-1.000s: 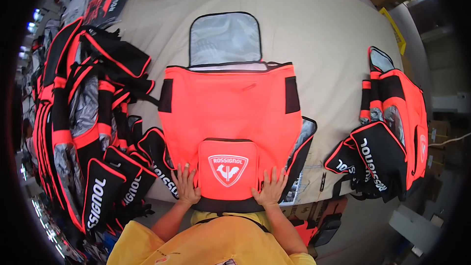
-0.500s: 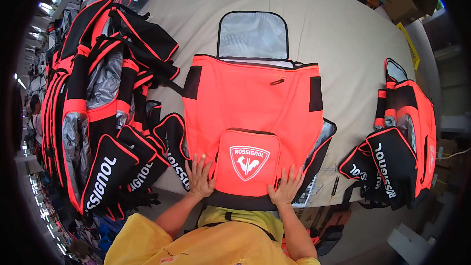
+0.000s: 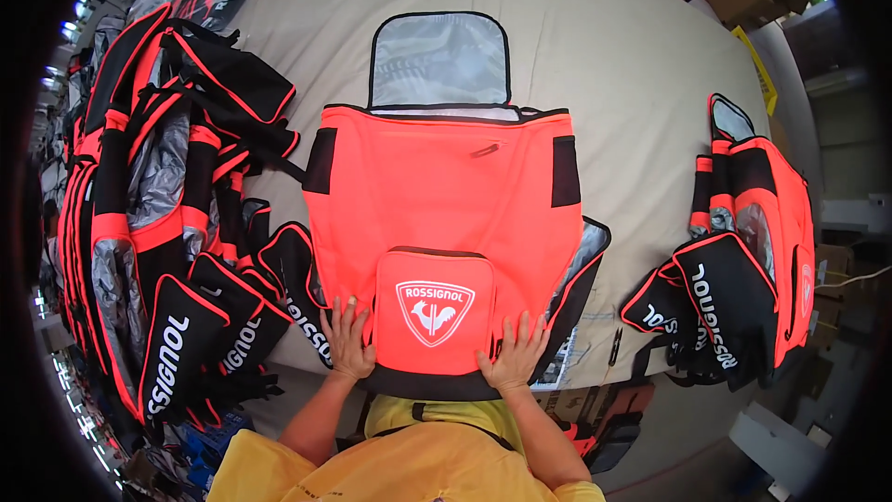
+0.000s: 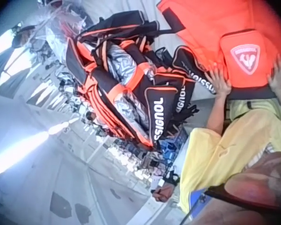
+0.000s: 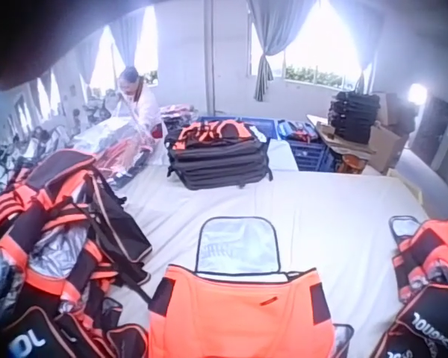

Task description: Checking and packing ski backpacks at a workstation.

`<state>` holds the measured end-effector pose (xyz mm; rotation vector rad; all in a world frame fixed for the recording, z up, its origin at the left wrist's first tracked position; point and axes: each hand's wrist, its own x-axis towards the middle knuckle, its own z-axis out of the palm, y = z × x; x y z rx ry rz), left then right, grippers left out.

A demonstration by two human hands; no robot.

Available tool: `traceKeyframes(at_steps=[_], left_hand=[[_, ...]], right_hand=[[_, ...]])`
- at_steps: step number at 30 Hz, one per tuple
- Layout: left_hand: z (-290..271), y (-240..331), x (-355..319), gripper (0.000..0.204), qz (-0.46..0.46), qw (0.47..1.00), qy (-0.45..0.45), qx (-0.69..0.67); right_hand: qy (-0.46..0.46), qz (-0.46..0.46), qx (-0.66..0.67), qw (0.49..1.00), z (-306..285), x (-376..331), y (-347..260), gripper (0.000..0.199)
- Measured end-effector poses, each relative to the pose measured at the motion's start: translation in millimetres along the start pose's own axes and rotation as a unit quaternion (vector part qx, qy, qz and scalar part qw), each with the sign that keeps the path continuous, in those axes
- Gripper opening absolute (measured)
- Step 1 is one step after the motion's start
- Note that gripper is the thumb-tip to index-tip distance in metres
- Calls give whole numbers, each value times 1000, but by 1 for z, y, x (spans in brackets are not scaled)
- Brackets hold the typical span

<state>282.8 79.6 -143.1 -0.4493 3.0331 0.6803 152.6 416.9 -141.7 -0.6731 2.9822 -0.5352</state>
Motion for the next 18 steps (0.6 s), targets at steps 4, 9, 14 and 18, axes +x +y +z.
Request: traceKeyframes(at_steps=[4, 9, 14, 18], left_hand=[[0, 1, 1, 72, 5, 1000, 11, 0], [-6, 3, 5, 67, 5, 1000, 17, 6], [-60, 35, 37, 58, -10, 997, -38, 60], [-100, 42, 134, 41, 2, 992, 126, -27]], right_hand=[[3, -4, 3, 1000, 0, 1, 0, 87], [9, -10, 7, 1000, -4, 6, -3, 85], [-39, 32, 83, 995, -39, 21, 2, 71], [44, 102, 214, 970, -98, 111, -20, 40]])
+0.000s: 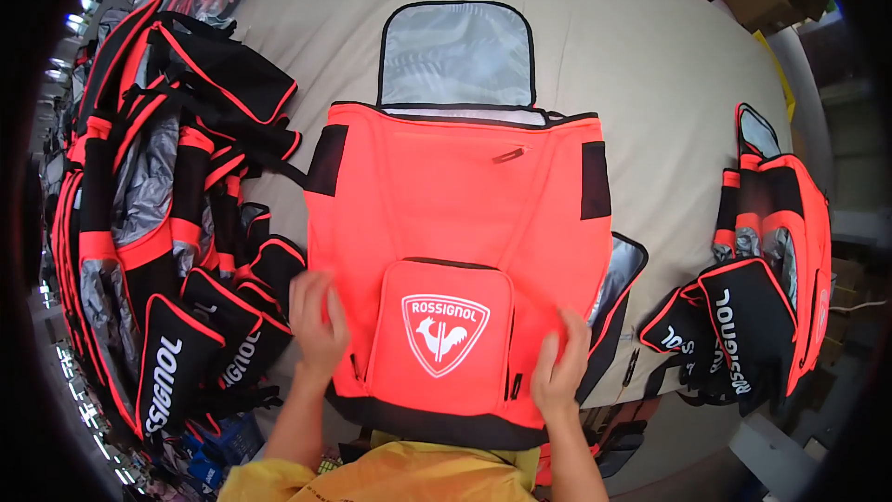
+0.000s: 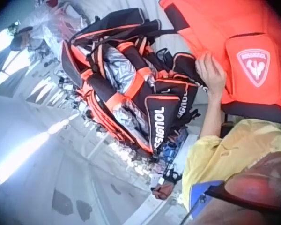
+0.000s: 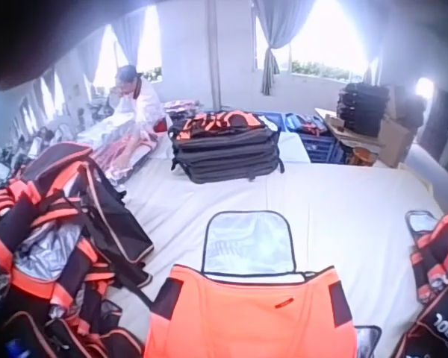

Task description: Checking and packing ski backpacks at a workstation.

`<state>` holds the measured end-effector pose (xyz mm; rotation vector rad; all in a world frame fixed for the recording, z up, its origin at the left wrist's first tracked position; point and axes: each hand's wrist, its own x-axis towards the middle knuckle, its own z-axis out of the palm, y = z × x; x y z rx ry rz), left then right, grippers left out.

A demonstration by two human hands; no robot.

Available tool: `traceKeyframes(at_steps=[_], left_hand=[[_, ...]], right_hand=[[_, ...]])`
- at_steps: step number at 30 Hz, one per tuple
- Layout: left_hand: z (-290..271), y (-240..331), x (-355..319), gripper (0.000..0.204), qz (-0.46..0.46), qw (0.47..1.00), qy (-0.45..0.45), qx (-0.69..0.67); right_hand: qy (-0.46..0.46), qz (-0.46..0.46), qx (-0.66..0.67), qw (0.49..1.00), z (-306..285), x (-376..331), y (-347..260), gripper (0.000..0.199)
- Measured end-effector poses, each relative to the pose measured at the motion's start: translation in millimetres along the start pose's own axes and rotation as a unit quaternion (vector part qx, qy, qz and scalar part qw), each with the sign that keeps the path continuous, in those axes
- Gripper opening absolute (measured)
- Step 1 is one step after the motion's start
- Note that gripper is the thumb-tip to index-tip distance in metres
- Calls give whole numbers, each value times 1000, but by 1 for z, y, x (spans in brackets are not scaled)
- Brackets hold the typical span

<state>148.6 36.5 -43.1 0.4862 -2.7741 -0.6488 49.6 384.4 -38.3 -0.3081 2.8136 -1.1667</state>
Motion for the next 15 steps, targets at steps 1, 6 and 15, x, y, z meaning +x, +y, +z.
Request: traceKeyframes(at_steps=[1, 6, 15], left_hand=[[14, -2, 35, 35, 25, 993, 62, -97], [104, 17, 154, 33, 159, 979, 50, -116], [165, -10, 161, 30, 178, 977, -117, 29]], right_hand=[[13, 36, 27, 999, 9, 27, -6, 35], [-18, -140, -54, 988, 114, 170, -39, 36], [-84, -261, -197, 941, 157, 198, 7, 24]])
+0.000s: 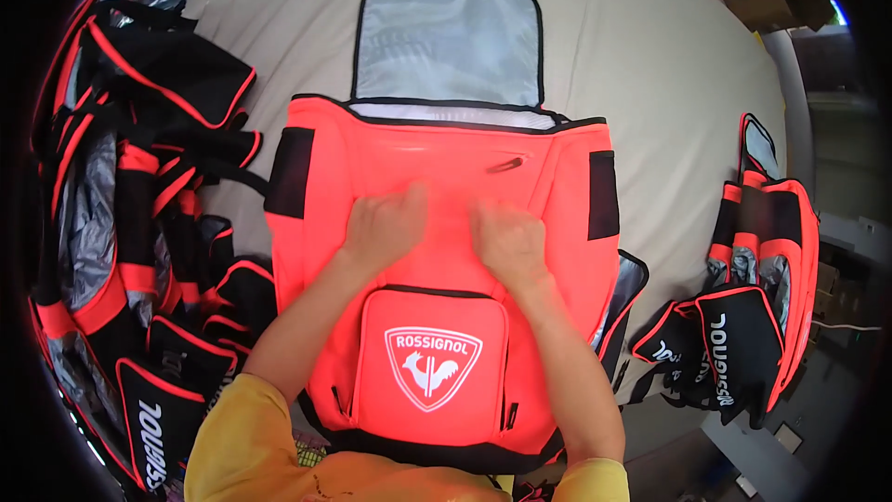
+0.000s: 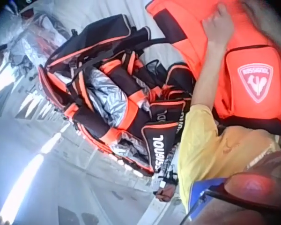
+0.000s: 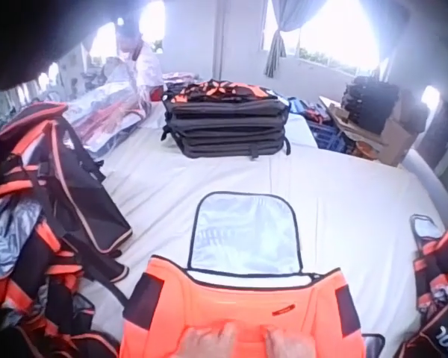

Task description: Checking and packing ski backpacks at a workstation.

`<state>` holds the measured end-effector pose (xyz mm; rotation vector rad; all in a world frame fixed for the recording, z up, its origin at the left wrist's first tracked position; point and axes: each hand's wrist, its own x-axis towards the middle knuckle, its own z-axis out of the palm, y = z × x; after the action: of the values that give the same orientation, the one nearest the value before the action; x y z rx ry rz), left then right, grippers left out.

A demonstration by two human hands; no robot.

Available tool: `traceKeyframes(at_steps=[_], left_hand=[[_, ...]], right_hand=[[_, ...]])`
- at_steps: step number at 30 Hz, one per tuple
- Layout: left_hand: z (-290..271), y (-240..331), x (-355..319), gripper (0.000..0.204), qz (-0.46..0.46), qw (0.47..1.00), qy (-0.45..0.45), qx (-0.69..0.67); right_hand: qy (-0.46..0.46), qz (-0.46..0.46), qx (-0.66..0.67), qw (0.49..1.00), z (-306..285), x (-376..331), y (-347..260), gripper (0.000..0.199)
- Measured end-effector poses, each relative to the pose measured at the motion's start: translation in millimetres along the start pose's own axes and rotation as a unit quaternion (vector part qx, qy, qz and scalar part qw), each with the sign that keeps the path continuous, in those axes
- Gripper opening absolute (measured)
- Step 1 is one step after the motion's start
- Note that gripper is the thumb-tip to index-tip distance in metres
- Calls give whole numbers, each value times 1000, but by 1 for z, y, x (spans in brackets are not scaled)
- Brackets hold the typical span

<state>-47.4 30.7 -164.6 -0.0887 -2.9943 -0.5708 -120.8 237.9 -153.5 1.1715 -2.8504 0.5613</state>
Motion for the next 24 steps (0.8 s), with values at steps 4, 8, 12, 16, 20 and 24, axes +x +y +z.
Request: traceKeyframes(at_steps=[4, 8, 12, 16, 20, 24], left_hand=[[4, 0, 10, 27, -64, 998, 15, -7], [-5, -4, 21, 25, -114, 986, -83, -91], [-5, -6, 24, 23, -113, 982, -79, -128], [-6, -6, 24, 21, -106, 979, -67, -160], [-4, -7, 24, 19, -93, 975, -41, -196], [2, -9, 22, 18, -90, 977, -19, -191]], right_hand=[[89, 5, 20, 996, 11, 7, 12, 20], [100, 10, 101, 990, 12, 11, 19, 21], [55, 57, 151, 985, 8, 12, 22, 21], [53, 78, 200, 975, 2, 15, 20, 19], [93, 66, 215, 970, 8, 16, 22, 18], [55, 100, 208, 971, 8, 13, 20, 18]])
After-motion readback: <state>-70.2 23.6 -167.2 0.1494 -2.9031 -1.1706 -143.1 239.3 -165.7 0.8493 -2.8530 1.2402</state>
